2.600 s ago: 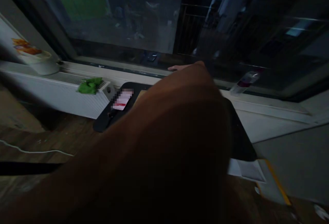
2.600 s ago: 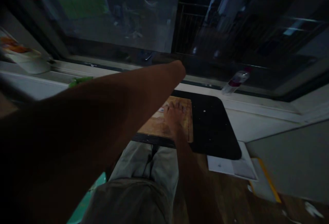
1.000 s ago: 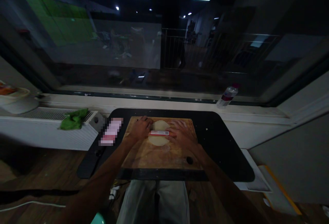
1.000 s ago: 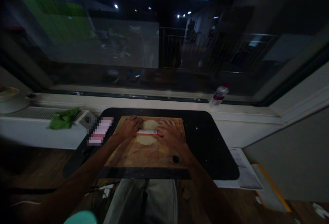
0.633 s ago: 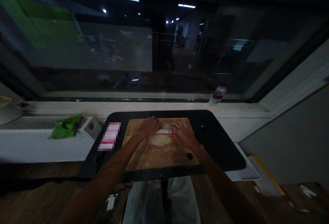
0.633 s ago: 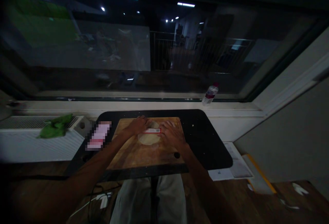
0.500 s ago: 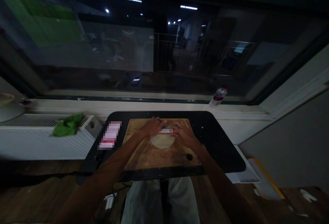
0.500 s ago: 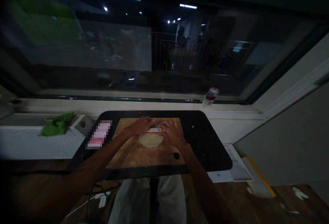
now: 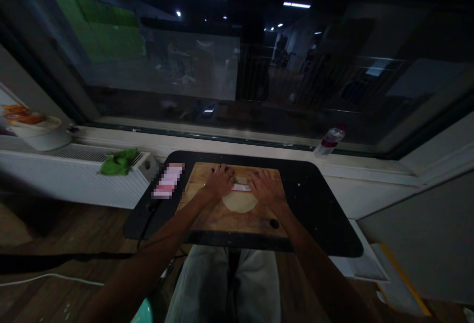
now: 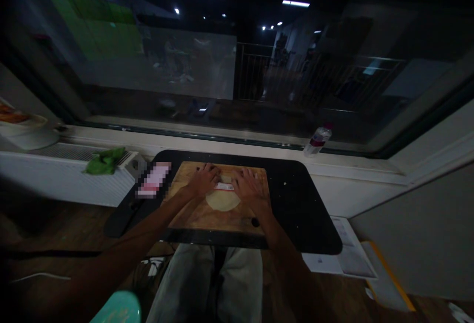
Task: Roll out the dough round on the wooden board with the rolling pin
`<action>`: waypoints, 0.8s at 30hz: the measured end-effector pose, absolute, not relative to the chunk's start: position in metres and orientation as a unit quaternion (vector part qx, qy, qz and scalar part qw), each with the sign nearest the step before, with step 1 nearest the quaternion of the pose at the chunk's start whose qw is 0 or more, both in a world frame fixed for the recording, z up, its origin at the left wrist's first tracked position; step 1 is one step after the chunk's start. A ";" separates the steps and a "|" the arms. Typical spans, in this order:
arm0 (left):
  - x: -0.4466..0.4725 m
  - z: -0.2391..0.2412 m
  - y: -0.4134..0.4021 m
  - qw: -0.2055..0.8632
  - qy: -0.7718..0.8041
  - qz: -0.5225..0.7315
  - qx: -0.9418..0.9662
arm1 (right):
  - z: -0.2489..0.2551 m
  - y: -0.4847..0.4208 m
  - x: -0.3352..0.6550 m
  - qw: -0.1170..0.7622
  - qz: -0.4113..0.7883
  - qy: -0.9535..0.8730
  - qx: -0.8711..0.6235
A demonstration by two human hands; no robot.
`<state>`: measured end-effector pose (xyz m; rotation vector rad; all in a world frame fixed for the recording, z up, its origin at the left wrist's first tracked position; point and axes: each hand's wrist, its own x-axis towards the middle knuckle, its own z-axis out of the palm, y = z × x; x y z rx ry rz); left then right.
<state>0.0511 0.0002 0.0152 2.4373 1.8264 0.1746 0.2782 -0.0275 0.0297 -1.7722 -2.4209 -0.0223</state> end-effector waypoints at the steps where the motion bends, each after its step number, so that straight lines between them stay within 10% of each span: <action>1: 0.050 0.018 0.000 0.056 0.604 0.041 0.794 | 0.031 -0.028 0.276 0.060 -0.010 -0.797 -0.601; 24: 0.041 0.009 -0.061 0.027 0.575 0.042 0.817 | 0.023 -0.074 0.271 0.069 -0.011 -0.715 -0.696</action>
